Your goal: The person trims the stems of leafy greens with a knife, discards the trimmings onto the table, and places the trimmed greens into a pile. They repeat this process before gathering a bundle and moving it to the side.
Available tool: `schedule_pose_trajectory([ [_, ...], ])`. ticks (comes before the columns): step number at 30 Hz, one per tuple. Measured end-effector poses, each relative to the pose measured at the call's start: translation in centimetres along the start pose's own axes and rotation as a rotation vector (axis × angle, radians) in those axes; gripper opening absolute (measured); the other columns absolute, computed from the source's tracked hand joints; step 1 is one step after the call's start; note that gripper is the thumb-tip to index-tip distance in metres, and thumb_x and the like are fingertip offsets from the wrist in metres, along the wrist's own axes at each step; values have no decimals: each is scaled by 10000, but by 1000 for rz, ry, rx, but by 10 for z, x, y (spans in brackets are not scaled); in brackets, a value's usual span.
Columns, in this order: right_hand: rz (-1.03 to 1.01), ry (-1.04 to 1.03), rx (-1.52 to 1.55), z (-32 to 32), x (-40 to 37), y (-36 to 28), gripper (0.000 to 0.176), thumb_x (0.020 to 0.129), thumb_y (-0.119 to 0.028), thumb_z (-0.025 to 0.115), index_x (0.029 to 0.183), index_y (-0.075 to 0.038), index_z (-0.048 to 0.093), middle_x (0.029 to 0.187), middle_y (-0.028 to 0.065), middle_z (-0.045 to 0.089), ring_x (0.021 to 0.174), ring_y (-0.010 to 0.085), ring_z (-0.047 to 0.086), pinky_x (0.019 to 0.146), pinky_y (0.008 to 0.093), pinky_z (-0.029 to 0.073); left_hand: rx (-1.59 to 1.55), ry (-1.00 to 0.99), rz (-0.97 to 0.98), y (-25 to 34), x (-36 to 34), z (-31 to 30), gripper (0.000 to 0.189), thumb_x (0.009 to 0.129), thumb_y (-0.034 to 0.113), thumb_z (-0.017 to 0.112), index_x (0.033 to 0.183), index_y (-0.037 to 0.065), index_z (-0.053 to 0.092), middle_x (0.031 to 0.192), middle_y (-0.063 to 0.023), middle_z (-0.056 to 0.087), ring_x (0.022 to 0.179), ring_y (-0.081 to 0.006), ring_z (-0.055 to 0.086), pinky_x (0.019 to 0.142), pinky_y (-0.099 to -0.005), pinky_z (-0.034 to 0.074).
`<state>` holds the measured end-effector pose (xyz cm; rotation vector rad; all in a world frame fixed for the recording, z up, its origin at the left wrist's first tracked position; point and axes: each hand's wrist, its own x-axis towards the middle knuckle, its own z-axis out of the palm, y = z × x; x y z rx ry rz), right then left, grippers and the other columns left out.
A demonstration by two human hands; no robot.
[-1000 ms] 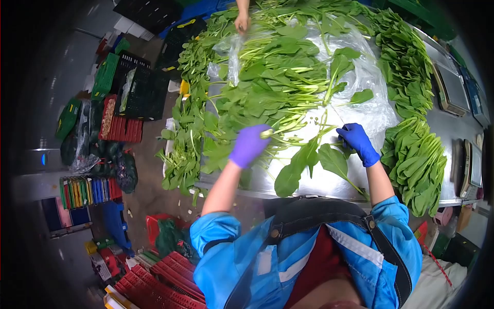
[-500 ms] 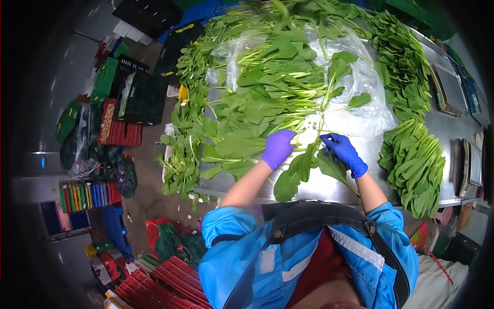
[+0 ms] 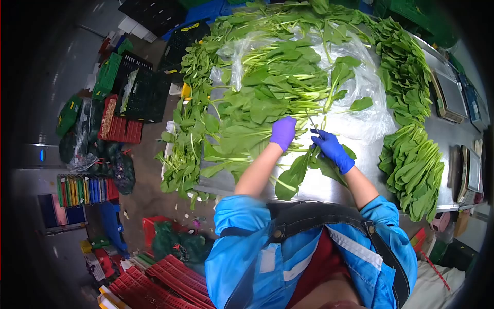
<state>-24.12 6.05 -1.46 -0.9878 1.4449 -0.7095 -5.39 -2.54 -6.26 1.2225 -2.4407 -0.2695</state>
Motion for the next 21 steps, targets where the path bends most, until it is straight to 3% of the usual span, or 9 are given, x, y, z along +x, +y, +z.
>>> schedule_pose_trajectory([
  [3,-25,19,-73,-15,3,17,384,893,-234,568,1226,-43,555,727,33,616,526,80,518,432,235,404,54,-125,-120,0,8,8,217,730,88,580,945,88,612,909,-143,605,849,-330,584,717,-424,468],
  [6,24,46,47,-19,1,31,342,919,-217,531,1217,-51,562,725,15,613,517,70,488,442,225,399,9,-116,-71,1,3,-4,225,730,81,575,948,102,626,868,-138,609,829,-325,593,705,-420,475],
  [13,-129,-23,19,-22,-34,-33,337,923,-161,511,1251,-92,549,719,29,616,563,84,534,504,233,437,-481,22,7,43,-13,-117,334,743,49,597,1074,84,625,911,-106,629,823,-306,614,725,-348,499],
  [15,-578,-49,-143,-17,-41,-48,389,887,-98,527,1276,-92,528,715,58,622,585,121,580,572,275,480,-511,39,-17,57,-9,-153,306,768,65,622,1074,64,623,906,-113,627,813,-288,614,730,-326,494],
  [16,-588,-66,-218,-18,-53,-68,468,834,-43,539,1295,-123,511,721,127,632,617,220,632,632,329,495,-581,50,-9,58,-8,-163,280,777,80,631,1056,57,628,900,-124,624,812,-283,614,735,-321,491],
  [17,-589,-72,-219,-16,-56,-73,468,834,-43,539,1295,-123,511,721,127,632,617,220,632,632,329,495,-652,61,-1,59,-8,-167,256,787,95,640,1039,50,633,893,-135,621,811,-278,613,739,-316,487],
  [19,-632,-32,-410,-16,-58,-78,480,783,-43,554,1253,-140,541,724,186,620,654,317,628,619,362,484,-677,32,14,58,-7,-167,250,793,108,657,1031,34,634,893,-129,627,811,-226,611,754,-303,477],
  [21,-618,-40,-475,-20,-58,-77,461,764,-58,564,1219,-134,559,733,196,616,663,346,613,614,374,479,-866,-284,-131,62,-6,-165,280,796,137,685,1052,35,634,982,-101,641,831,-154,579,764,-289,467],
])
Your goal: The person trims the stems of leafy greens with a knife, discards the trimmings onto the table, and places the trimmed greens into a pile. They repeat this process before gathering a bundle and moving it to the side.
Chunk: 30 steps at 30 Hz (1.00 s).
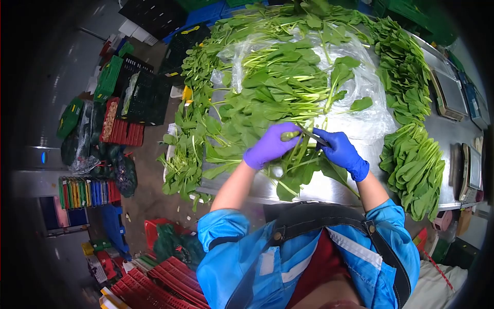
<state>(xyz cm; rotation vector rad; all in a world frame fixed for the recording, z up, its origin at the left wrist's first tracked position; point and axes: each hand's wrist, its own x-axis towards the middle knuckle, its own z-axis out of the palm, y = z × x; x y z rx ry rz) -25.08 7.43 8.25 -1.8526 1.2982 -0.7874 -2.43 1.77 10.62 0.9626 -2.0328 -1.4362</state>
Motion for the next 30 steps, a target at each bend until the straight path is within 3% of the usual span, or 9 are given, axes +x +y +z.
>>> schedule_pose_trajectory([
  [5,59,-105,-46,1,-9,21,392,717,-98,587,1108,-97,603,719,198,607,645,387,589,582,398,465,-8,-141,-70,8,0,18,301,800,211,696,992,-16,645,920,-117,664,839,-153,590,783,-277,465],
  [8,53,-153,-25,0,-16,25,338,761,-114,564,1092,-110,631,656,145,615,579,307,599,548,364,465,46,-184,51,-3,-5,19,277,832,208,660,1008,-5,654,945,-114,669,854,-149,602,800,-274,467],
  [11,602,-442,225,-12,-28,26,262,914,-232,505,1080,-101,659,585,13,583,424,65,476,438,243,413,-195,-264,-109,-9,-15,10,239,863,180,610,1028,14,661,939,-108,670,838,-149,610,805,-272,469],
  [14,640,-368,260,-12,-37,35,281,923,-277,519,1060,-76,660,588,17,583,382,68,444,410,232,386,6,-66,-68,-19,-21,7,210,882,150,566,1024,38,672,913,-102,668,816,-153,615,785,-275,472],
  [18,475,-92,664,-1,-20,-12,203,874,-226,621,1007,-74,635,663,7,581,441,51,458,405,194,354,130,86,-18,-25,-18,32,204,819,148,645,987,37,680,844,-90,666,789,-157,614,741,-290,476],
  [20,417,-83,628,6,-15,-18,227,846,-190,662,1016,-52,604,677,-4,577,446,45,459,406,184,351,207,89,7,-14,-18,38,217,784,156,683,956,24,683,811,-90,665,754,-160,615,724,-289,480],
  [23,458,-122,658,7,-14,2,250,822,-191,683,992,-19,619,699,-3,591,451,36,469,402,185,358,39,12,-131,-14,-26,23,202,778,159,681,933,31,691,811,-92,671,730,-156,620,707,-282,483],
  [28,316,-106,628,-27,-27,22,302,831,-173,615,1085,-11,636,922,32,677,445,18,454,448,147,387,295,101,-307,-18,-38,-4,206,775,171,681,946,59,704,848,-100,679,768,-124,632,726,-268,487],
  [30,317,-136,724,-30,-28,17,346,820,-188,631,1087,31,608,932,82,677,511,26,491,471,161,398,258,110,-234,-7,-31,2,266,770,164,698,1006,43,689,911,-80,683,818,-123,624,754,-268,483],
])
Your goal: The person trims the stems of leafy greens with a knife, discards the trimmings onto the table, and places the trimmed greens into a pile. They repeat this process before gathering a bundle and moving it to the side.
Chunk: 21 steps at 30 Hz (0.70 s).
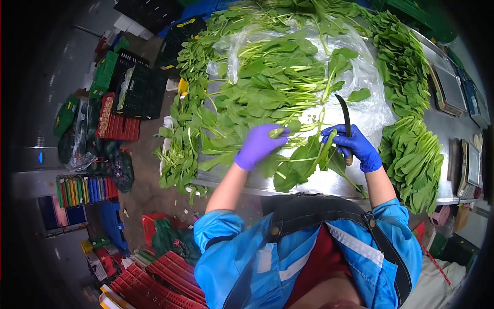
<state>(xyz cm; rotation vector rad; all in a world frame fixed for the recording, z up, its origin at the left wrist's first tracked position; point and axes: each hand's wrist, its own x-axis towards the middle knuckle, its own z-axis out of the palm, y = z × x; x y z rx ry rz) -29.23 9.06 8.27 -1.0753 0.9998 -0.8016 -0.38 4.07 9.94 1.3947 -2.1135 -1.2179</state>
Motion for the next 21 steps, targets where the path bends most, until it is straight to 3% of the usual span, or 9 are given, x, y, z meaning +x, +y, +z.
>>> schedule_pose_trajectory([
  [2,16,-35,64,9,2,-2,342,833,-175,622,1111,24,602,903,58,673,496,28,488,462,157,392,-582,-217,-6,14,8,16,403,757,148,719,1129,26,627,989,-46,665,850,-134,609,775,-266,477],
  [5,40,-41,138,23,7,-2,338,854,-138,604,1146,30,580,813,38,657,475,30,485,438,156,380,-770,-302,30,36,16,40,526,736,133,742,1213,12,555,1037,-32,633,844,-134,594,774,-248,475],
  [7,26,-5,160,33,10,-4,324,856,-131,601,1139,27,586,788,39,654,473,30,485,436,155,377,-763,-295,-28,36,20,39,523,733,136,744,1207,20,556,1025,-34,631,830,-120,588,745,-231,470],
  [9,19,220,50,35,12,0,311,830,-133,617,1102,17,616,765,46,650,502,50,509,457,182,406,-607,-212,-192,38,19,25,444,761,184,696,1157,20,576,1000,-54,641,790,-85,573,646,-204,440],
  [12,152,65,-185,12,7,17,302,803,-156,631,1060,2,648,783,58,658,530,66,525,502,209,434,-745,-40,-93,15,15,-14,434,787,218,619,1153,-8,568,1030,-90,652,787,-84,574,616,-208,417],
  [13,252,6,-312,5,7,25,319,787,-179,633,1057,-12,660,821,71,669,595,96,563,596,234,471,-743,-38,-98,10,11,-29,434,787,218,619,1153,-8,568,1030,-90,652,787,-84,574,616,-208,417],
  [16,160,131,-596,12,11,33,314,803,-202,627,1069,-38,664,820,70,674,695,117,595,672,243,481,-755,41,-24,4,2,-55,458,789,220,567,1165,-42,554,1076,-134,648,829,-95,583,628,-208,415],
  [18,260,102,-419,22,20,23,391,803,-218,648,1164,-68,619,928,67,670,770,139,607,734,264,486,-740,16,-32,6,-2,-58,464,783,199,574,1172,-54,547,1117,-158,632,854,-94,576,644,-206,407],
  [21,-16,85,-147,56,35,8,492,802,-220,675,1261,-95,545,1054,66,638,764,127,597,672,248,485,-766,-12,-43,13,0,-44,455,800,207,575,1178,-45,547,1124,-142,629,792,-82,539,652,-208,399],
])
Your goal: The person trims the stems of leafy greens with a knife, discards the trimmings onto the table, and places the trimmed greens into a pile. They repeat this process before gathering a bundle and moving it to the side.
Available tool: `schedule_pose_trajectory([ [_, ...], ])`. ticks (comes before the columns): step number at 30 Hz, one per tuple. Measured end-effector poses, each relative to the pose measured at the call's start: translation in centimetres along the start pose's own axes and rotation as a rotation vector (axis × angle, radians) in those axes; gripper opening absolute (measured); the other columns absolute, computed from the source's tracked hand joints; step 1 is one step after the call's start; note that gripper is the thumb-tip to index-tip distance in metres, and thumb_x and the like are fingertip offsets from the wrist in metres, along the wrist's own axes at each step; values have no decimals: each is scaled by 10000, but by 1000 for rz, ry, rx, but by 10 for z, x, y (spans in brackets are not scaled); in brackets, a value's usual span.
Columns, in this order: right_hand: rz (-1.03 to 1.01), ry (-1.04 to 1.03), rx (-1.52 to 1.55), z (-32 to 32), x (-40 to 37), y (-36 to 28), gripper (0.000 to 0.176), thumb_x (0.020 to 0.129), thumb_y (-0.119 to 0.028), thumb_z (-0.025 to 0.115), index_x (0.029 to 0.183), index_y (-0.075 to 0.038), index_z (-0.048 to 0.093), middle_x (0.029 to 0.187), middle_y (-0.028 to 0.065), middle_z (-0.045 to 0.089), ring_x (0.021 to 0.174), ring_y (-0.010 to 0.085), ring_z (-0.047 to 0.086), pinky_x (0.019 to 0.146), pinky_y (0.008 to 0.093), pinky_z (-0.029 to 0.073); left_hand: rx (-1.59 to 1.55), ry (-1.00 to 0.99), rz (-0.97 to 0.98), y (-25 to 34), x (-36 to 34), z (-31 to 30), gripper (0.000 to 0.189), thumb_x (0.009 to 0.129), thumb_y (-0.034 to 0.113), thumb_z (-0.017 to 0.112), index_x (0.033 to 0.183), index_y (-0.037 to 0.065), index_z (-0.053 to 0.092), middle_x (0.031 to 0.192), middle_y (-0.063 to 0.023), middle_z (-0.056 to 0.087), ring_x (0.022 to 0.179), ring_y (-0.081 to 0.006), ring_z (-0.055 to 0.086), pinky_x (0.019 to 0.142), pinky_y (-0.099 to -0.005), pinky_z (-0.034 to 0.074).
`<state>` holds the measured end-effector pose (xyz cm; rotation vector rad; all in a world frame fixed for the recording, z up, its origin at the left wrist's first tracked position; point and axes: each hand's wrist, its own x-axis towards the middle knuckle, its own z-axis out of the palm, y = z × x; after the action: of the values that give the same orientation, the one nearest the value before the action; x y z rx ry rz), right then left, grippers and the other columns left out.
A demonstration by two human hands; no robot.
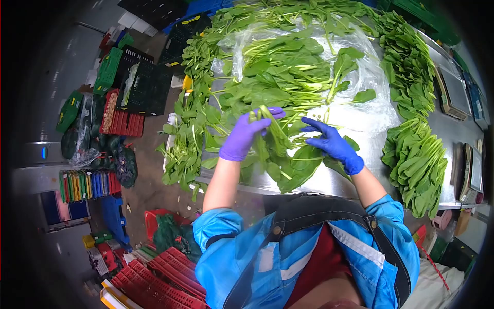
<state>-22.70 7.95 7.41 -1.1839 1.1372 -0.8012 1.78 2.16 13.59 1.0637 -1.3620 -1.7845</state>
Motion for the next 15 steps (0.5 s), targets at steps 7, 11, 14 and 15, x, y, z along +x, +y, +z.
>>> schedule_pose_trajectory([
  [7,215,-281,-48,9,2,11,449,778,-192,691,1205,-109,584,928,79,660,700,72,569,515,214,443,27,119,14,12,-11,-14,483,817,248,591,1206,-29,520,1122,-110,634,842,-71,551,663,-201,381],
  [11,263,-376,-421,-38,-4,63,361,792,-200,647,1142,-119,620,791,63,678,695,130,613,566,274,487,101,334,130,29,-37,-63,482,827,246,582,1221,-21,505,1132,-118,625,963,-106,560,730,-241,398],
  [14,67,120,-803,-52,0,59,381,793,-241,625,1158,-133,609,853,107,671,766,266,648,690,357,502,9,402,183,32,-46,-80,475,852,244,558,1237,-24,482,1148,-128,608,1023,-149,553,831,-288,420],
  [15,47,245,-681,-51,7,51,383,792,-251,617,1158,-135,608,871,124,668,794,305,647,731,380,499,-75,427,209,33,-48,-84,474,866,242,545,1248,-27,467,1153,-134,599,1051,-174,550,885,-315,427],
])
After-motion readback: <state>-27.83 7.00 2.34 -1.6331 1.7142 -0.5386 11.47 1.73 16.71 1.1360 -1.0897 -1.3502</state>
